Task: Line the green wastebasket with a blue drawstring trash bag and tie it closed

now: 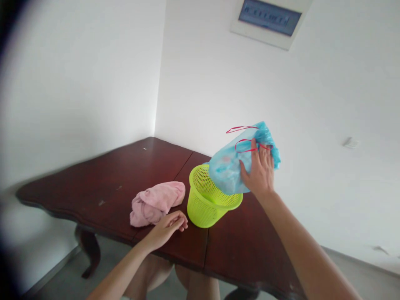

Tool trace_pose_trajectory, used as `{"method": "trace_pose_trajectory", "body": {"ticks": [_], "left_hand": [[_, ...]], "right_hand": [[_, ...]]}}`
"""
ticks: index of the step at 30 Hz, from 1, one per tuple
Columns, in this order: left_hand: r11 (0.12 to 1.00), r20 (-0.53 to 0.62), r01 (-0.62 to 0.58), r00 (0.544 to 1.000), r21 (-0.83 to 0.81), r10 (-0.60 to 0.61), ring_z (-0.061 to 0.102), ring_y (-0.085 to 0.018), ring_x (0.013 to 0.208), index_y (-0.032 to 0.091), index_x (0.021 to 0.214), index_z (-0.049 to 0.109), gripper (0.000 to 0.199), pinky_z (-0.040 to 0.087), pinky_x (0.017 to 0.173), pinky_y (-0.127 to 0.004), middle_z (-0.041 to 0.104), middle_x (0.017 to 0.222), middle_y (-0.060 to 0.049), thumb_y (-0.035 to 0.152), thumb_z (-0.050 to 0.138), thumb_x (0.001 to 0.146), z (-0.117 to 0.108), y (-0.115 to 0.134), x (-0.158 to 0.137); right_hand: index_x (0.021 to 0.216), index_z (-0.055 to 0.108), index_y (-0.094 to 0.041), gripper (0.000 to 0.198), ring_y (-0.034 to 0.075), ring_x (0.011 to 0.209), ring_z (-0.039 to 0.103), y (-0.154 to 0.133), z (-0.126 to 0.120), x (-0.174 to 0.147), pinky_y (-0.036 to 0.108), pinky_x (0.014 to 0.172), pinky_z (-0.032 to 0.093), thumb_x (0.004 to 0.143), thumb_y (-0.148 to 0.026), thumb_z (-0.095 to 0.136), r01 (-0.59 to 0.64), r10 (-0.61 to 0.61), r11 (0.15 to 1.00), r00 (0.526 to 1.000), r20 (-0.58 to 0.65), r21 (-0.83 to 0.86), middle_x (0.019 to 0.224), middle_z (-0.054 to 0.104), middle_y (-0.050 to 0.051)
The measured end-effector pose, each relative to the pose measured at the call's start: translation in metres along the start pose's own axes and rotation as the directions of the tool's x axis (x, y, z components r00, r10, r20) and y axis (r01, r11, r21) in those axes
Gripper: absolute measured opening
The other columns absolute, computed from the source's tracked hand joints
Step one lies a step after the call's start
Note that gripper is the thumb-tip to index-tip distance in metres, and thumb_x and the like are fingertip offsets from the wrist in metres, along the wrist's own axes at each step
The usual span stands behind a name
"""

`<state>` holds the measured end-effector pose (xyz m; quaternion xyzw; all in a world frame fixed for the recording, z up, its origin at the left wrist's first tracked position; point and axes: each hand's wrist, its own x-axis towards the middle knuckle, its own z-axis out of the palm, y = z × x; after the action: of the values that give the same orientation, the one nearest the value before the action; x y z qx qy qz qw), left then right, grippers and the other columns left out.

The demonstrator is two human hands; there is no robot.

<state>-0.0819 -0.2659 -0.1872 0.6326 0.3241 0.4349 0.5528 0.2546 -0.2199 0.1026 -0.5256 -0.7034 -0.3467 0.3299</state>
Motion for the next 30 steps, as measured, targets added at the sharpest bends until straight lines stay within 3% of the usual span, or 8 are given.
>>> {"method": "trace_pose_trajectory", "body": {"ticks": [6, 12, 15, 18, 20, 22, 26, 30], "left_hand": [[1.0, 0.01, 0.007, 1.0, -0.014, -0.007, 0.074, -0.025, 0.097, 0.021, 0.107, 0.074, 0.049, 0.055, 0.092, -0.038, 0.082, 0.104, -0.008, 0.067, 0.063, 0.116, -0.005, -0.005, 0.002], [1.0, -0.004, 0.005, 1.0, 0.0, -0.005, 0.075, -0.025, 0.096, 0.021, 0.106, 0.074, 0.049, 0.054, 0.09, -0.037, 0.082, 0.103, -0.008, 0.068, 0.064, 0.116, -0.004, -0.005, 0.002], [1.0, -0.014, 0.001, 1.0, 0.006, -0.001, 0.074, -0.025, 0.095, 0.02, 0.104, 0.074, 0.05, 0.054, 0.09, -0.037, 0.082, 0.102, -0.009, 0.068, 0.064, 0.116, -0.002, -0.002, 0.002], [1.0, -0.031, 0.013, 0.999, -0.011, -0.013, 0.074, -0.024, 0.094, 0.02, 0.103, 0.074, 0.052, 0.054, 0.09, -0.037, 0.082, 0.101, -0.009, 0.07, 0.066, 0.114, -0.002, -0.001, 0.002], [0.999, -0.035, 0.019, 0.999, -0.035, -0.02, 0.074, -0.024, 0.094, 0.02, 0.103, 0.074, 0.053, 0.055, 0.089, -0.037, 0.082, 0.101, -0.009, 0.072, 0.068, 0.113, -0.002, -0.003, 0.003], [0.999, -0.035, 0.018, 0.999, -0.047, -0.019, 0.074, -0.024, 0.094, 0.02, 0.103, 0.074, 0.053, 0.056, 0.089, -0.037, 0.081, 0.101, -0.009, 0.072, 0.069, 0.112, -0.004, -0.004, 0.004], [0.999, -0.041, 0.017, 0.999, -0.03, -0.018, 0.075, -0.025, 0.094, 0.02, 0.104, 0.074, 0.051, 0.057, 0.088, -0.037, 0.08, 0.101, -0.009, 0.07, 0.068, 0.113, -0.005, -0.005, 0.006], [0.986, -0.128, -0.027, 0.991, 0.166, 0.048, 0.077, -0.028, 0.097, 0.023, 0.108, 0.074, 0.043, 0.059, 0.091, -0.042, 0.082, 0.105, -0.01, 0.061, 0.057, 0.121, 0.005, -0.001, -0.007]], "right_hand": [[0.193, 0.018, -0.011, 0.099, 0.053, 0.184, 0.022, 0.085, 0.032, 0.037, 0.076, 0.145, 0.028, 0.114, -0.057, 0.056, -0.084, 0.09, 0.99, 0.995, 0.042, -0.115, 0.198, 0.022, 0.029], [0.187, 0.034, -0.001, 0.088, 0.044, 0.185, 0.023, 0.095, 0.093, -0.011, 0.066, 0.149, 0.024, 0.111, -0.041, 0.057, -0.143, 0.106, 0.984, 0.947, 0.302, 0.105, 0.194, 0.03, 0.031], [0.174, 0.06, -0.011, 0.074, 0.037, 0.178, 0.043, 0.083, 0.12, -0.037, 0.059, 0.146, 0.035, 0.105, -0.037, 0.067, -0.348, 0.128, 0.837, 0.875, 0.467, 0.423, 0.186, 0.052, 0.023], [0.144, 0.083, -0.019, 0.05, 0.031, 0.13, 0.081, 0.073, 0.136, -0.046, 0.052, 0.117, 0.065, 0.101, -0.043, 0.075, -0.489, 0.13, 0.678, 0.815, 0.565, 0.549, 0.141, 0.087, 0.015], [0.128, 0.088, -0.018, 0.043, 0.026, 0.096, 0.084, 0.073, 0.14, -0.041, 0.045, 0.091, 0.072, 0.1, -0.049, 0.078, -0.542, 0.135, 0.604, 0.792, 0.595, 0.584, 0.11, 0.091, 0.011], [0.119, 0.088, -0.017, 0.043, 0.023, 0.079, 0.08, 0.078, 0.14, -0.034, 0.04, 0.078, 0.07, 0.099, -0.054, 0.078, -0.596, 0.177, 0.511, 0.778, 0.603, 0.619, 0.098, 0.09, 0.01], [0.117, 0.084, -0.018, 0.048, 0.02, 0.07, 0.08, 0.092, 0.13, -0.03, 0.038, 0.074, 0.068, 0.096, -0.062, 0.08, -0.665, 0.283, 0.371, 0.746, 0.603, 0.648, 0.106, 0.09, 0.014], [0.14, 0.079, -0.025, 0.062, 0.027, 0.092, 0.088, 0.087, 0.109, -0.065, 0.042, 0.077, 0.071, 0.093, -0.065, 0.084, -0.724, 0.371, 0.209, 0.68, 0.632, 0.657, 0.135, 0.089, 0.016]]}}
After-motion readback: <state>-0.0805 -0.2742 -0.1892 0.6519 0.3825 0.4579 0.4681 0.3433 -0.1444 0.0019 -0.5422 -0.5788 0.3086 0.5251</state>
